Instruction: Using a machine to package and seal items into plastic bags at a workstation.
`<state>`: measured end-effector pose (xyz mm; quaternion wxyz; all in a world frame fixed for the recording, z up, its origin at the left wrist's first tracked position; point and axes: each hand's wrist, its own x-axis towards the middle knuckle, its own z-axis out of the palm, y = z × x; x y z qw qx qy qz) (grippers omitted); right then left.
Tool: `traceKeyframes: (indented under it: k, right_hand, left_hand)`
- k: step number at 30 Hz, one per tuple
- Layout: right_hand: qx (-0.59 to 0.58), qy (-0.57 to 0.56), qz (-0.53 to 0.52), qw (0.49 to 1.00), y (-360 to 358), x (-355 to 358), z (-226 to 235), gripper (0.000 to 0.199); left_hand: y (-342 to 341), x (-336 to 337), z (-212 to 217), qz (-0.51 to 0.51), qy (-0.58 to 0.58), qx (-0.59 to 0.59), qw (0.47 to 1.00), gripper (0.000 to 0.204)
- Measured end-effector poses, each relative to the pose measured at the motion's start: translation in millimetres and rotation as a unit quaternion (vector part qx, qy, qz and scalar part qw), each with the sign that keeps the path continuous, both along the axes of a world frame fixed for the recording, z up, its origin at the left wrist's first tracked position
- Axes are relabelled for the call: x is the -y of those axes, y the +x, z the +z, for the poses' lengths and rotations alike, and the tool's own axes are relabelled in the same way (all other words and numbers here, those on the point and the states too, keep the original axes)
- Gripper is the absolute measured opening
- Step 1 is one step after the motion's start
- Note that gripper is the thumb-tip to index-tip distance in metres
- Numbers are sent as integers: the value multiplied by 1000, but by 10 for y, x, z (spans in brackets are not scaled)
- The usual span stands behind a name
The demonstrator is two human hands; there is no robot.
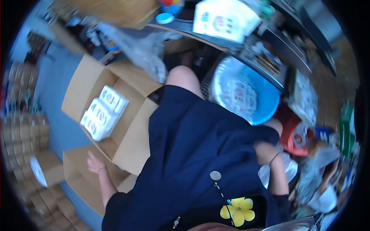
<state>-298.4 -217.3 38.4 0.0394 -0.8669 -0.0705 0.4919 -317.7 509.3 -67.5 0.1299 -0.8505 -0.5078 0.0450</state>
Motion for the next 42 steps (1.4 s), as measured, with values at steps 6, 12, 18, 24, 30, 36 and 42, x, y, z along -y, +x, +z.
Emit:
traceKeyframes:
  k: [6,12,18,24,30,36,42]
  right_hand:
    - [340,691,-23,638,422,-391,1275,60]
    - [333,743,-3,580,604,-296,1567,38]
    - [742,243,-71,621,467,430,1580,27]
    - [541,-182,-354,741,625,1872,454,30]
    - [459,-218,-325,798,870,1911,252,23]
    - [633,-62,-355,685,698,1814,392,27]
    - [493,534,-407,553,1072,815,540,22]
  left_hand:
    - [2244,2895,323,-656,-273,184,679,57]
    - [3554,5462,1086,-828,-208,330,403,69]
    - [3733,5666,689,-865,-108,172,459,78]
    - [3609,5346,900,-881,-163,118,427,52]
    - [3413,5278,950,-626,-598,222,448,21]
    - [2912,5723,958,-554,-703,16,446,16]
    - [2665,6014,858,-559,-767,-40,313,23]
